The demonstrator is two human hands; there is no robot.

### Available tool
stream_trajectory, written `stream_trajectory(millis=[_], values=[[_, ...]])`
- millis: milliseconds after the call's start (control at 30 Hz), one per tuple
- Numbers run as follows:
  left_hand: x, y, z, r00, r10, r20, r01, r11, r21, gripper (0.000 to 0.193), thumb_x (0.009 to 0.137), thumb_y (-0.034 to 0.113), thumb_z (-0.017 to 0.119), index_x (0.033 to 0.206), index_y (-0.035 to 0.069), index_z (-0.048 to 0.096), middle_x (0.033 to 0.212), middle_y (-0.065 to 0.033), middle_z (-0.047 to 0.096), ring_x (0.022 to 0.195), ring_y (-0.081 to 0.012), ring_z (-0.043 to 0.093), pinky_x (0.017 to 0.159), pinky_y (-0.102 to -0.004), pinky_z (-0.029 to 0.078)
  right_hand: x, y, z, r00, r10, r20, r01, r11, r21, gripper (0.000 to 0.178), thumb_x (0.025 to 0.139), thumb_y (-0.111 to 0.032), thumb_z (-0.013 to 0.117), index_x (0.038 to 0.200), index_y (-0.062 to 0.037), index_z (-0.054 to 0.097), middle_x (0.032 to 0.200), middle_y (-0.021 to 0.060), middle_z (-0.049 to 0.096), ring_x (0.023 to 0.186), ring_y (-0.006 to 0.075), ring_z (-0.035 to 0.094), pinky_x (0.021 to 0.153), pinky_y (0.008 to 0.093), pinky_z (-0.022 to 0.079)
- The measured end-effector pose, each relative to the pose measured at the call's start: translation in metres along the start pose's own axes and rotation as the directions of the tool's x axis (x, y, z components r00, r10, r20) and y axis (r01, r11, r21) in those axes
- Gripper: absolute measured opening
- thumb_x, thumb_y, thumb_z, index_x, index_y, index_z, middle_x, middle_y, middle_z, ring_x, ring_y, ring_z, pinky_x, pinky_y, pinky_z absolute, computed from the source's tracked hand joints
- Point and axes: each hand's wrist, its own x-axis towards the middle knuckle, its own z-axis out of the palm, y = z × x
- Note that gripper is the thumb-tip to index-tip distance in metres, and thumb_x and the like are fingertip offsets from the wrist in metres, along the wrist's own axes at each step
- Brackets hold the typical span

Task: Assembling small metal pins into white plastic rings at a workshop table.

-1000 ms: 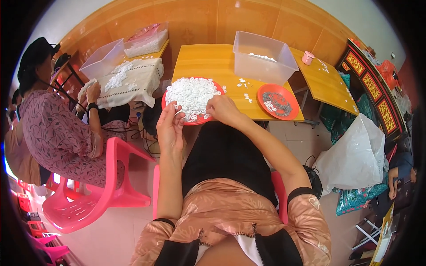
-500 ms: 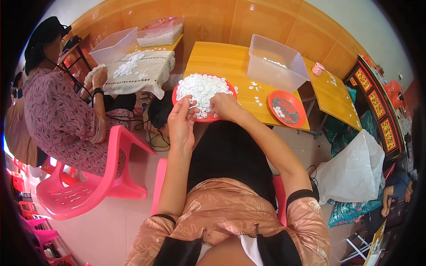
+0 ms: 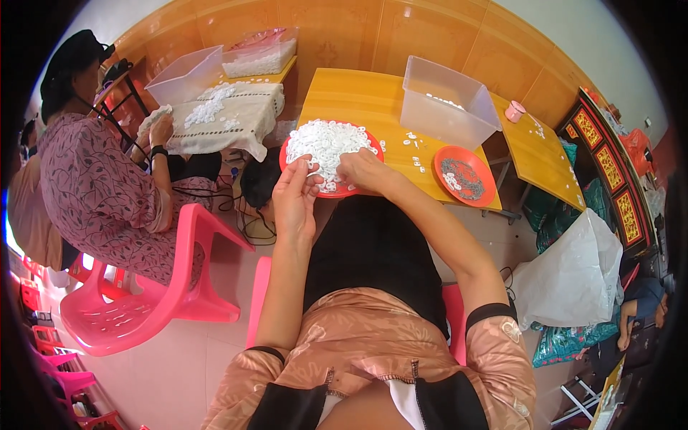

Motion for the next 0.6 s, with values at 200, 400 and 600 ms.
stream_trajectory(millis=[200, 400, 600], values=[[-0.0006, 0.0012, -0.0002, 1.000, 0.017, 0.002, -0.017, 1.000, -0.002, 0.023, 0.089, 0.020, 0.057, 0.106, 0.004, 0.058, 0.087, -0.0022, 0.061, 0.070, -0.0081, 0.055, 0.065, -0.0206, 0.043, 0.0076, -0.0001, -0.0021, 0.990, -0.104, 0.094, 0.111, 0.991, -0.071, 0.007, 0.071, -0.011, 0.063, 0.070, -0.0046, 0.065, 0.073, 0.0138, 0.058, 0.070, 0.0316, 0.061, 0.064, 0.0399, 0.047], [-0.0003, -0.0006, 0.0000, 1.000, 0.004, 0.003, -0.004, 1.000, 0.004, 0.024, 0.089, 0.020, 0.056, 0.107, 0.004, 0.057, 0.087, -0.0022, 0.061, 0.070, -0.0080, 0.055, 0.065, -0.0204, 0.043, 0.0043, 0.0009, 0.0003, 0.990, -0.114, 0.080, 0.117, 0.993, -0.034, 0.008, 0.071, -0.012, 0.064, 0.070, -0.0038, 0.065, 0.073, 0.0133, 0.058, 0.070, 0.0318, 0.060, 0.065, 0.0404, 0.047], [0.0004, 0.0003, -0.0022, 1.000, 0.002, -0.002, -0.002, 1.000, 0.005, 0.023, 0.090, 0.020, 0.056, 0.107, 0.005, 0.057, 0.088, -0.0021, 0.060, 0.070, -0.0079, 0.055, 0.065, -0.0202, 0.043, -0.0014, 0.0017, 0.0037, 0.999, -0.043, -0.005, 0.043, 0.992, 0.117, 0.009, 0.071, -0.012, 0.064, 0.071, -0.0029, 0.065, 0.076, 0.0144, 0.062, 0.068, 0.0339, 0.061, 0.064, 0.0420, 0.048]])
